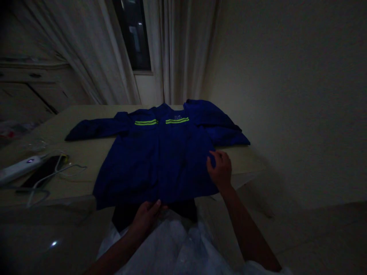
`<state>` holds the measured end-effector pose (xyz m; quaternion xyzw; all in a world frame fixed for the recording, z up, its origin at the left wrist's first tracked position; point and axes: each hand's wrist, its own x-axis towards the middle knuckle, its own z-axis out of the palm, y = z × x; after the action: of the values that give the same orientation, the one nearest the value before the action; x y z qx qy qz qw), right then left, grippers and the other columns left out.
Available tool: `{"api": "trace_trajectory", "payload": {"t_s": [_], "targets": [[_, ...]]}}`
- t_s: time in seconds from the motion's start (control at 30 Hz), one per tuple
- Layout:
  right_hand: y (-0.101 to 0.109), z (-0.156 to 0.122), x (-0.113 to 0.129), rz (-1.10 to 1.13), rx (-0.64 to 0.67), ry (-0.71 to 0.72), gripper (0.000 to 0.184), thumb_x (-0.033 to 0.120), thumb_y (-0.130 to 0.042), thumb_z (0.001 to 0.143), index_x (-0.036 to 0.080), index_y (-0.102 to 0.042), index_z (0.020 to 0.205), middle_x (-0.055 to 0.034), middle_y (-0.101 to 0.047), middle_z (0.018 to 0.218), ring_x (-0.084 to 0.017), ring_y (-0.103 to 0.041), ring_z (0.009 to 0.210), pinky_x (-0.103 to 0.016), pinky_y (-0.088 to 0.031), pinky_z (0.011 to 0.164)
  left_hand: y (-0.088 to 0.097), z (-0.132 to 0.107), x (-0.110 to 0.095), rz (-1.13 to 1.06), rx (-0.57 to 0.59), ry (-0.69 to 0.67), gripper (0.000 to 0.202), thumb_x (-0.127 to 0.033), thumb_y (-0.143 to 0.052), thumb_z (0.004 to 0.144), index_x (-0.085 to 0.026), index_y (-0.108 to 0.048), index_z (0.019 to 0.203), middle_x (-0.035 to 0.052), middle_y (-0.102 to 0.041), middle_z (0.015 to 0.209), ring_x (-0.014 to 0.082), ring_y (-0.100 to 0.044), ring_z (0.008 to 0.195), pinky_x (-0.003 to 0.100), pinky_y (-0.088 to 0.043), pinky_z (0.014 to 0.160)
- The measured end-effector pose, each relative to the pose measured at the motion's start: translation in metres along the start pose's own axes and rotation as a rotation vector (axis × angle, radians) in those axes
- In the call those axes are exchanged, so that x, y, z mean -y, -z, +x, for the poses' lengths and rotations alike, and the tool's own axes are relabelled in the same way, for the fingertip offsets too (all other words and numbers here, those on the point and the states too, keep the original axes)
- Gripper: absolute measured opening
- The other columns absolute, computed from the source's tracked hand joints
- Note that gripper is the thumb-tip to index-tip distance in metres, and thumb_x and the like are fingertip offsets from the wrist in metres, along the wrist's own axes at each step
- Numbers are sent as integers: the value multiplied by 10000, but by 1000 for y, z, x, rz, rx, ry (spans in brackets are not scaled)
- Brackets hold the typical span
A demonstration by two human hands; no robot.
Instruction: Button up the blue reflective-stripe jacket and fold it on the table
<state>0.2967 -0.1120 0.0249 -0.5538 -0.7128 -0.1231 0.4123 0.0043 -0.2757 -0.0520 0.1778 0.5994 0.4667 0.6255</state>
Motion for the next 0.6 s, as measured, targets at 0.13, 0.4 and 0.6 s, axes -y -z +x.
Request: {"api": "trace_trajectory", "payload": {"t_s": [0.13, 0.4, 0.6], "targets": [[-19, 44, -83, -166, 44, -214, 322, 308, -610, 948, 85, -728, 1148, -213, -646, 1169, -279, -576, 1079, -397, -433, 934, -1, 6, 10, -98, -32, -10, 693, -722, -952, 445, -182, -622, 727, 133, -786, 764, 207, -707, 624, 294, -522, 580], [-39, 59, -149, -185, 47, -471, 366, 302, -661, 879, 39, -695, 1130, -292, -654, 1122, -332, -564, 1094, -443, -390, 879, 23, -13, -18, 199, 325, 125, 651, -809, -869, 530, -238, -732, 812, 131, -814, 884, 310, -782, 830, 404, -592, 751], [-44, 52, -162, -203, 140, -540, 444, 361, -656, 908, 73, -667, 1245, -304, -628, 1218, -392, -557, 1222, -461, -410, 920, 47, -16, -149, 754, 742, -133, 320, -538, -795, 827, -298, -839, 1033, 78, -822, 974, 284, -767, 894, 383, -592, 826]]}}
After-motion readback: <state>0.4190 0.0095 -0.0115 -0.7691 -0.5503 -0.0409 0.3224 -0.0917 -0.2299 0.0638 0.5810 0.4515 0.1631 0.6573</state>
